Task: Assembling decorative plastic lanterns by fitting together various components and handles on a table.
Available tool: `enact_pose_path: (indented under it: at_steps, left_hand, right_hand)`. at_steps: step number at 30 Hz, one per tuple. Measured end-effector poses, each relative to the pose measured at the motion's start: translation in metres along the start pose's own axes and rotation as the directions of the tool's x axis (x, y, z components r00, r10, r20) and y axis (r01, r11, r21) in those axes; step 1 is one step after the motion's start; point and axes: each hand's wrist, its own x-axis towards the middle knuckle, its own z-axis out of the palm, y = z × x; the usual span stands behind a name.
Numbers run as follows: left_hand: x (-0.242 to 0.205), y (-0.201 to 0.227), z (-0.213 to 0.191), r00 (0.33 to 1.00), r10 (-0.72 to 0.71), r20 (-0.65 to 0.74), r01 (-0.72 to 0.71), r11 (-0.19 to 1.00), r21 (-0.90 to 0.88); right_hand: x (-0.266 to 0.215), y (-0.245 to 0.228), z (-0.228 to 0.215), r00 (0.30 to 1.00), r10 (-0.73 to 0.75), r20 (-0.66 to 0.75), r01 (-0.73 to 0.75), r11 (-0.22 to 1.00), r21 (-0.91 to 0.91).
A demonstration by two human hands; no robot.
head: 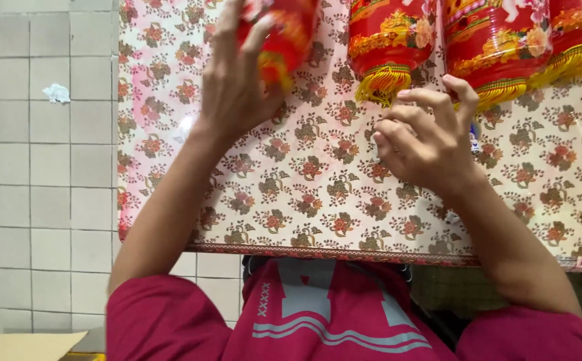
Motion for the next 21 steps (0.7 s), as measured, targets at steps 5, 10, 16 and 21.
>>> enact_pose_path:
  at_steps: [5, 10, 16, 21]
  left_hand:
    - [-0.041, -0.004, -0.059, 0.998, 0.066, 0.012, -0.061, 0.963, -0.261]
    - [-0.084, -0.016, -0.095, 0.959, 0.272, -0.074, -0.277, 0.861, -0.427]
    - [-0.117, -0.015, -0.109, 0.959, 0.269, -0.092, -0.268, 0.743, -0.613]
    - [-0.115, -0.011, -0.103, 0.988, 0.119, -0.094, -0.151, 0.746, -0.648]
  right_hand:
    - [-0.004, -0.002, -0.001, 0.999, 0.012, 0.031, -0.013, 0.999, 0.041]
    - [-0.002, -0.004, 0.000, 0.999, -0.011, 0.033, 0.008, 0.996, 0.093]
    - [0.002, -0.012, 0.006, 1.000, 0.000, 0.009, -0.001, 0.991, 0.136]
    - [0.007, -0.024, 0.025, 0.981, 0.065, 0.185, -0.056, 0.997, -0.053]
